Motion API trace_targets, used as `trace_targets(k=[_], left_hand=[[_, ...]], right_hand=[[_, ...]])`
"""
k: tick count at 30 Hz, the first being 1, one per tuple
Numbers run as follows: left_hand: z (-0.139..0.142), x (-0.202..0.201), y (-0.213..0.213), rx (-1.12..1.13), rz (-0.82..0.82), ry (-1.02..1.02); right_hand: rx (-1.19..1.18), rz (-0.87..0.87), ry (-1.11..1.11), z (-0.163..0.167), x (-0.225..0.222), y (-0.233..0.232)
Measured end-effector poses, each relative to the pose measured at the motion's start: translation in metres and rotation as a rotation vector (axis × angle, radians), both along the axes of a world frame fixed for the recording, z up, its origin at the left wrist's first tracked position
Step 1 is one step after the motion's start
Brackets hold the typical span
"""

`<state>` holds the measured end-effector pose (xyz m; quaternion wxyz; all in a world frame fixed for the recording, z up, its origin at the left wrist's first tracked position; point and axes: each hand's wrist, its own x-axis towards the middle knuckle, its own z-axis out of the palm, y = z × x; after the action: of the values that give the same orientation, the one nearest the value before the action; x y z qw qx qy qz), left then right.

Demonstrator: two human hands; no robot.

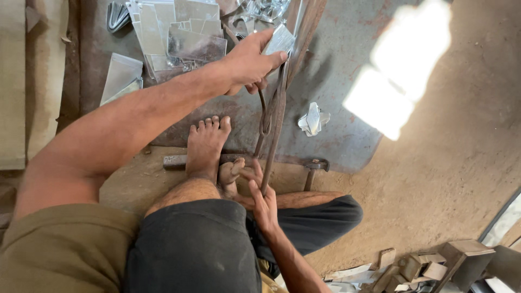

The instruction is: The person sits on the floor of a workshop and cuts small rectangular sheet metal pieces one at a time using a foot-operated lever shear. They hold each piece against the blade with one hand, press the lever down with their foot, and place the cut piece on a growing pile on the work table.

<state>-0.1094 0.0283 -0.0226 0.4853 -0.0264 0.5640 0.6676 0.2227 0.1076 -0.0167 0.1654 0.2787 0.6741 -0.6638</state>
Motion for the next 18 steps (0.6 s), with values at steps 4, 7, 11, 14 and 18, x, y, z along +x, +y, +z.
trace_targets(k=[4,7,11,14,18], left_hand=[[0.006,-0.004,-0.004,0.055,-0.037,-0.075],[0.012,-0.016,-0.006,-0.149,-0.181,0.190],[0.011,-0.042,-0.011,-0.276,-0.424,0.371],[0.010,-0.047,-0.015,-0.214,-0.474,0.374],[0.009,-0.056,-0.019,-0.139,-0.523,0.413]], right_hand=[[-0.024,-0.015,-0.005,0.004,0.003,-0.004],[0.097,0.025,0.029,-0.012,-0.006,-0.002],[0.134,0.038,0.077,-0.022,-0.010,0.002],[0.074,0.007,0.035,-0.012,-0.003,0.000],[0.007,-0.025,0.007,-0.003,0.000,-0.004]])
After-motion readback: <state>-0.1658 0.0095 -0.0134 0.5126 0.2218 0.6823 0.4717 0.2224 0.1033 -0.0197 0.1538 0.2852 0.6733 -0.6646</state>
